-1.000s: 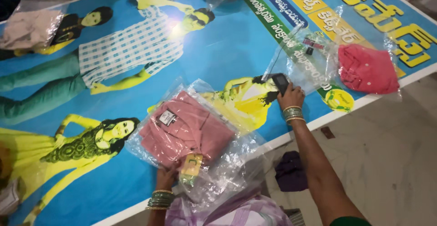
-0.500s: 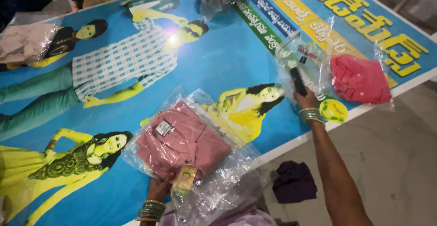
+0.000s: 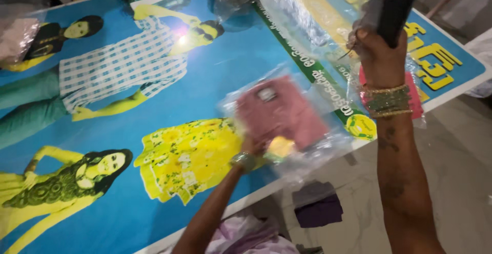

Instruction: The person folds a pair of pants and places them into a clear plastic bag on a table.

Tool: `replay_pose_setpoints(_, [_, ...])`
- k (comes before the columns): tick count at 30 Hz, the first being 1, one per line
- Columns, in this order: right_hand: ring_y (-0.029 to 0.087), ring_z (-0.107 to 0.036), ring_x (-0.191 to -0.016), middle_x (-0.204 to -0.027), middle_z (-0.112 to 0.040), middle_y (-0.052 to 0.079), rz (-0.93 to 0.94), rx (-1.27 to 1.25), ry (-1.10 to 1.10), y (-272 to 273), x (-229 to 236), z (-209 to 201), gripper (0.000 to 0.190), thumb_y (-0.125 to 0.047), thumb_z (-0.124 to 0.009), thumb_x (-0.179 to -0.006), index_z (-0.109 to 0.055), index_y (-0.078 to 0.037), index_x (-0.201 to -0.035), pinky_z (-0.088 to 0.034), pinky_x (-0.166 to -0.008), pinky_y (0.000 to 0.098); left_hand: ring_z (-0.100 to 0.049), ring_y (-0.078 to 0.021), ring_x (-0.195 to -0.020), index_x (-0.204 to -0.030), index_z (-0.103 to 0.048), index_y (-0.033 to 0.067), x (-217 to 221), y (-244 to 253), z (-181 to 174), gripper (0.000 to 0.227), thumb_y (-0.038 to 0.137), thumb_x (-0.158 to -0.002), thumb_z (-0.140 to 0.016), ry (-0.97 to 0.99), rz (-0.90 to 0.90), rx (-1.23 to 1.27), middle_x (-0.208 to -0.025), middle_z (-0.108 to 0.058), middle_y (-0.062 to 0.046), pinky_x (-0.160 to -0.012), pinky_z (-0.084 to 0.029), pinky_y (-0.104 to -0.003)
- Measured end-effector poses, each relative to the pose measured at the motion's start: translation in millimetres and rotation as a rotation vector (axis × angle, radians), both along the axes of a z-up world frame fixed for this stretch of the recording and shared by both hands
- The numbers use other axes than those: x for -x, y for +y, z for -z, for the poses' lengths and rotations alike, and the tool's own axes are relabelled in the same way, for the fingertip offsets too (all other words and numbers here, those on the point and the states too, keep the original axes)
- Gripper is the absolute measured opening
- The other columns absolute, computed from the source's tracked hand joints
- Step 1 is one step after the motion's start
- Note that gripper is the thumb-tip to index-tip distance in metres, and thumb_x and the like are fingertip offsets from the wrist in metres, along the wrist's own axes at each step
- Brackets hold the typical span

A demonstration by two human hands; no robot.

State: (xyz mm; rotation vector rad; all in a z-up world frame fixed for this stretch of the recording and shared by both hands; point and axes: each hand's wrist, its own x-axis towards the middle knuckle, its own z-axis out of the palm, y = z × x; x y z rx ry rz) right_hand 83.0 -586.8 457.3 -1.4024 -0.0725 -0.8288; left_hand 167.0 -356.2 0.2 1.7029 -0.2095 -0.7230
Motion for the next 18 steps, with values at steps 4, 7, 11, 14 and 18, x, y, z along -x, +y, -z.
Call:
replay_pose_setpoints(4, [0.021,-0.068,-0.087,-0.1,-0.068,0.009,-0.144,-0.068,-0.031,33,-9,13,0.025,0.003,-0.075,-0.096,-0.063,0.001,-0.119,-0.056,-0.08,0.0347,-0.048,-0.0253,-0.083,-0.102,-0.049,-0.0064,12,-50,-42,0.045,0.029,-0.106,-0.077,-0.227,0.175,0.16,-0.096,-0.053,-0.022,-0.07,-0.039,-0.042])
replay_pose_setpoints(7, [0.016,-0.067,-0.08,-0.095,-0.069,0.005,-0.111,-0.181,0.156,36,-11,65,0.022,-0.003,-0.074,-0.094,-0.066,0.0,-0.114,-0.055,-0.07,0.0298,-0.044,-0.0322,-0.117,-0.138,-0.028,0.0085,56,-14,-63,0.072,0.029,-0.092,-0.08,-0.158,0.113,0.339,-0.132,-0.042,-0.024,-0.095,-0.042,-0.047])
replay_pose_setpoints(11, [0.015,-0.067,-0.073,-0.088,-0.069,0.004,-0.118,-0.268,0.41,55,15,174,0.018,-0.009,-0.072,-0.092,-0.068,-0.002,-0.109,-0.053,-0.061,0.0281,-0.041,-0.0409,-0.143,-0.161,-0.013,0.0198,73,68,-94,0.108,0.033,-0.08,-0.084,-0.006,0.231,0.441,-0.153,-0.037,-0.029,-0.113,-0.043,-0.054])
replay_pose_setpoints(14, [0.015,-0.069,-0.081,-0.096,-0.069,0.005,-0.158,-0.375,0.547,98,63,264,0.027,-0.009,-0.072,-0.09,-0.067,-0.001,-0.116,-0.056,-0.066,0.0314,-0.044,-0.0448,-0.14,-0.165,-0.017,0.0198,74,129,-109,0.098,0.06,-0.09,-0.066,0.603,-0.064,0.911,-0.157,-0.037,-0.03,-0.108,-0.046,-0.057])
replay_pose_setpoints(18, [0.015,-0.069,-0.084,-0.099,-0.069,0.004,-0.238,-0.291,0.578,158,113,339,0.042,-0.009,-0.072,-0.087,-0.062,-0.006,-0.128,-0.059,-0.072,0.0331,-0.049,-0.047,-0.13,-0.156,-0.023,0.0175,66,196,-121,0.09,0.067,-0.087,-0.054,0.715,-0.471,1.135,-0.145,-0.044,-0.028,-0.101,-0.047,-0.065])
